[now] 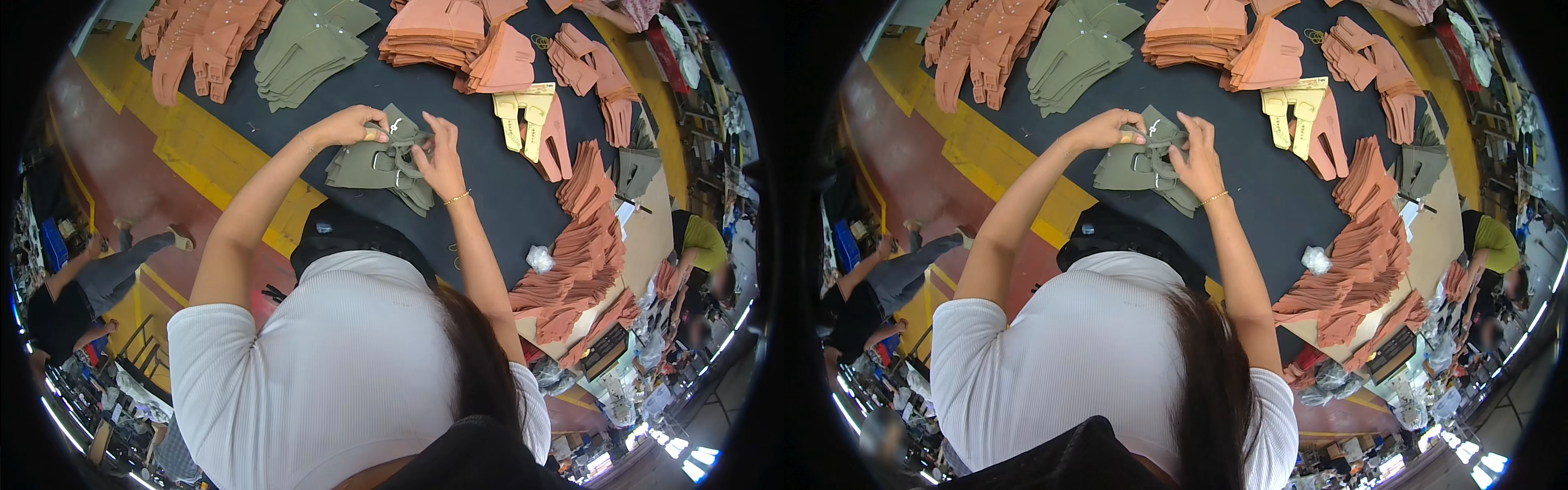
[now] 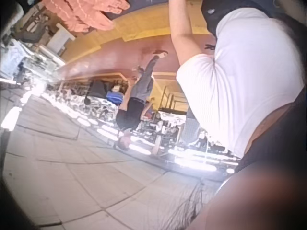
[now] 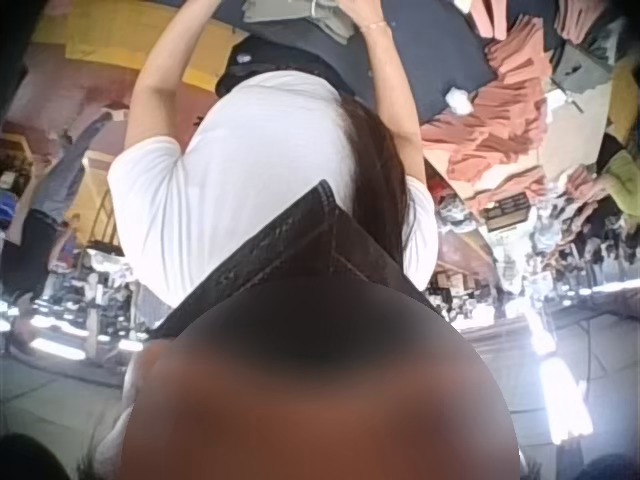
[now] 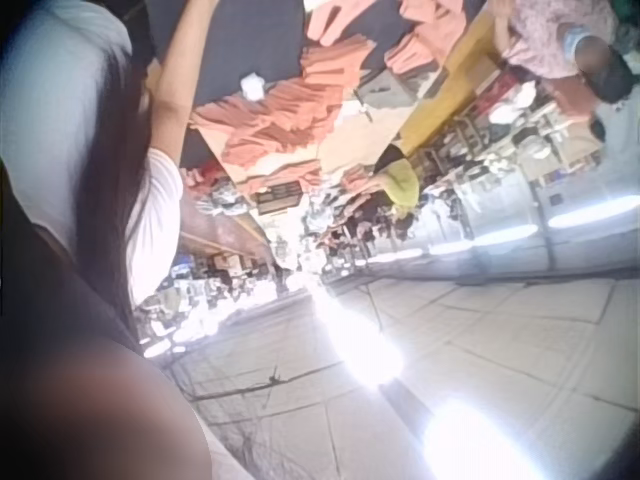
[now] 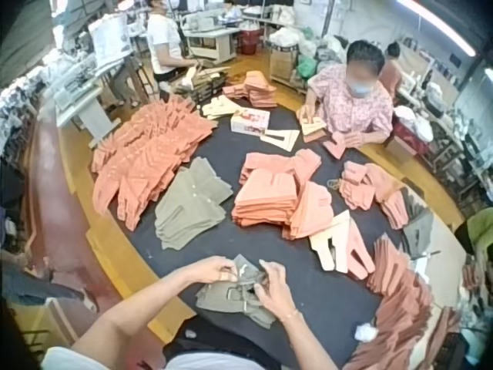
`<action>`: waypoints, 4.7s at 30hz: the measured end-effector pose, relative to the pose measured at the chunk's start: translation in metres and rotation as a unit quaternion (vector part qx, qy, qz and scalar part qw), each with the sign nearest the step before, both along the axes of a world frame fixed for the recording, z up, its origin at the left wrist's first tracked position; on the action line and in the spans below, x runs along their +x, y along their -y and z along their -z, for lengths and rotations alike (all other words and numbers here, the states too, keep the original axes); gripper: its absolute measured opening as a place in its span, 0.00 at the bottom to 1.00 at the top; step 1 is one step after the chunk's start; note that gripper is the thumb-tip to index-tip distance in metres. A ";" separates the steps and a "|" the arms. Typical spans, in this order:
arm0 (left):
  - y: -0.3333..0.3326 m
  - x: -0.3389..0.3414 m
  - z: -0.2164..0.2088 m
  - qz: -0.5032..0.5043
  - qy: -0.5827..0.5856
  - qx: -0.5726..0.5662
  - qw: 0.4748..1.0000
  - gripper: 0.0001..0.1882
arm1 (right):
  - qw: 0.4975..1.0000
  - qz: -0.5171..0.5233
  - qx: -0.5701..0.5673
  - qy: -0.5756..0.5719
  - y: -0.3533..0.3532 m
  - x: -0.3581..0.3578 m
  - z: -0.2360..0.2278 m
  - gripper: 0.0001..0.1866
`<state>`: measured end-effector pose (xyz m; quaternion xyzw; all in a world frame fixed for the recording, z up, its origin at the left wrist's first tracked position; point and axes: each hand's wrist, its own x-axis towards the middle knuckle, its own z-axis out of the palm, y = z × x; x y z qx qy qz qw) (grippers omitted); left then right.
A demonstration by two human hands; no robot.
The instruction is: The person assembles olive-green fabric pieces with metal buckles at a worktable. They pick up fabric pieces, thread buckles through slots, and stack completed units. Other fabric pieces in various colors are visible on the table, and coworkers are present in the background.
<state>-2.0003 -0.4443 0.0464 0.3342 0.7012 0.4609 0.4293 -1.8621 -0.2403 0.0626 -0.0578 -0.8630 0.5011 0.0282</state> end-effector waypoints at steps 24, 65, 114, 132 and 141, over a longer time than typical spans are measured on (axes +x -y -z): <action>0.010 -0.002 -0.023 -0.193 -0.390 -0.055 0.899 0.19 | 0.990 0.076 -0.117 0.005 -0.035 -0.017 0.005 0.26; -0.020 0.054 -0.029 0.018 -0.313 -0.063 0.947 0.25 | 0.950 0.161 -0.163 0.211 0.018 0.019 -0.021 0.14; 0.037 0.004 -0.101 -0.405 0.116 0.148 0.895 0.11 | 0.869 0.318 0.184 0.333 -0.056 0.274 0.065 0.08; 0.085 -0.009 -0.095 -0.399 0.135 0.087 0.903 0.16 | 0.912 0.259 0.196 0.249 -0.052 0.233 0.085 0.06; 0.151 -0.029 -0.058 -0.301 0.167 0.018 0.939 0.13 | 0.844 0.420 0.229 0.244 -0.146 0.300 0.081 0.13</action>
